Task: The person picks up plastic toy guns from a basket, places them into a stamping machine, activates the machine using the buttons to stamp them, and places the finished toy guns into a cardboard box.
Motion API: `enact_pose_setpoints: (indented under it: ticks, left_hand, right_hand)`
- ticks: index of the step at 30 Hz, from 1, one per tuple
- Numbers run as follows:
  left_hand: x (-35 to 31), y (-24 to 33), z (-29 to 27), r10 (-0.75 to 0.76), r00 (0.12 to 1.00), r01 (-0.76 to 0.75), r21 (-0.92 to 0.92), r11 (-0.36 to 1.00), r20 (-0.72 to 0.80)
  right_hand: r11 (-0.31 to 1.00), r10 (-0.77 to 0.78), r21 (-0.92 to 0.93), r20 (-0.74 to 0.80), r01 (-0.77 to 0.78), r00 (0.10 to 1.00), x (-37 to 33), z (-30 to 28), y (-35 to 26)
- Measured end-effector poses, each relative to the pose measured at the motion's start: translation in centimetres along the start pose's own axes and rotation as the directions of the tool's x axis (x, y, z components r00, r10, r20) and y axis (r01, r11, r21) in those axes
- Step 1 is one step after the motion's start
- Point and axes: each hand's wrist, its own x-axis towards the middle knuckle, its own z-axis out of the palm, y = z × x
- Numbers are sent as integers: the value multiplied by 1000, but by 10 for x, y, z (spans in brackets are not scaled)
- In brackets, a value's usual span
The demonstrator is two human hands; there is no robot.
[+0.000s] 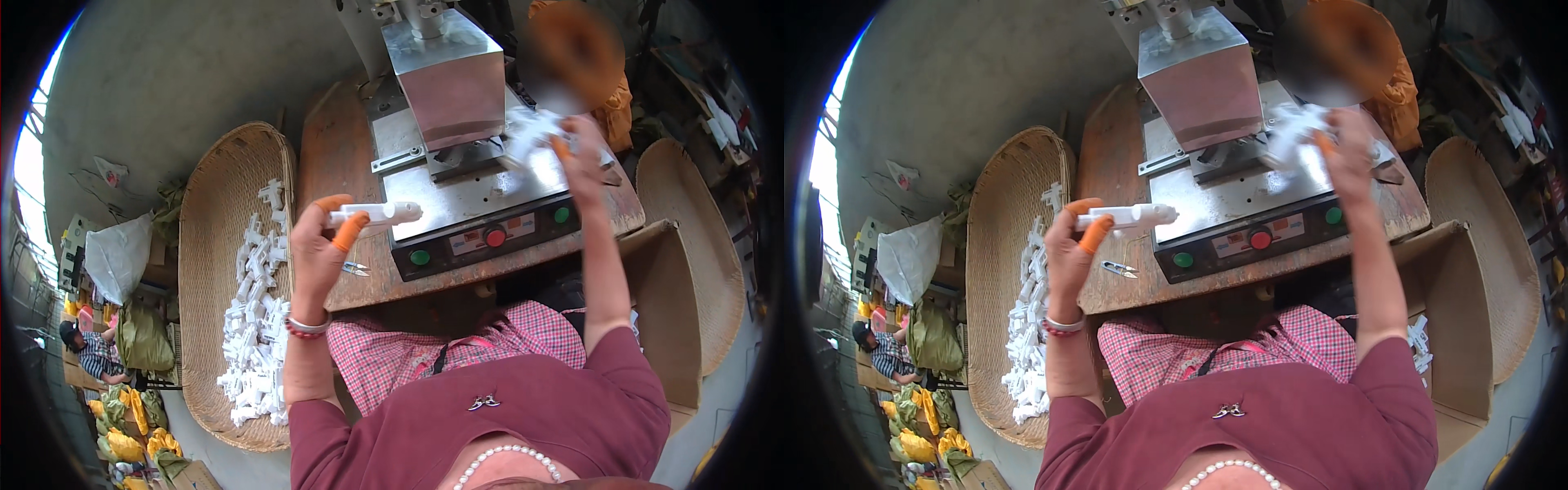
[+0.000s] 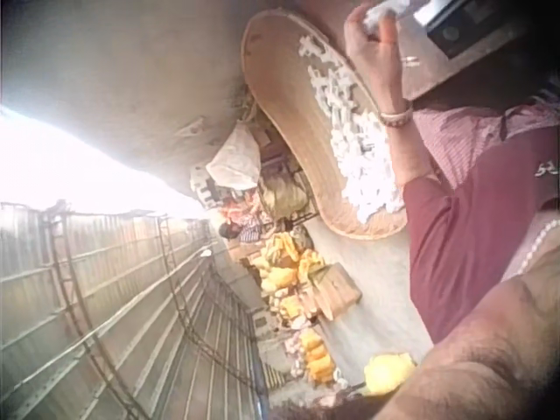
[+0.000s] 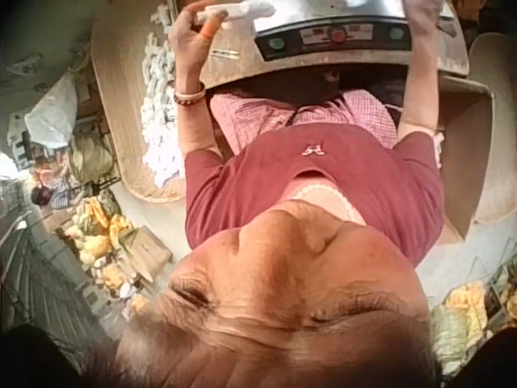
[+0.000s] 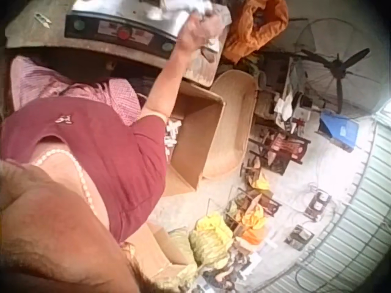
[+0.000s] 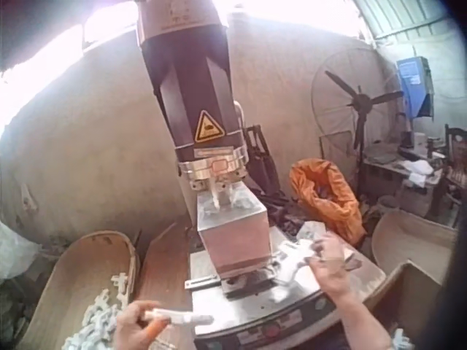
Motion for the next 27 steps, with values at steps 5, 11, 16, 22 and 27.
enact_pose_setpoints:
  ticks: [5, 11, 16, 22, 27]
  left_hand:
    - [20, 14, 39, -76, 935, 76, 14, 997, 347]
    - [-22, -8, 111, -12, 993, 34, -189, 981, 114]
    - [-34, -28, 140, 354, 923, -384, 282, 879, 154]
    - [65, -49, 191, 329, 944, -312, 417, 854, 33]
    - [82, -77, 215, 430, 903, -350, 557, 753, -15]
  right_hand:
    - [949, 44, 294, 245, -118, 969, -45, -80, -109]
    - [531, 353, 464, 640, -709, 683, -104, 29, -77]
    - [520, 387, 477, 607, -708, 693, -65, 71, -63]
    - [658, 298, 572, 401, -491, 866, -34, 29, -16]
    - [888, 393, 147, 248, -435, 885, -83, -45, 29]
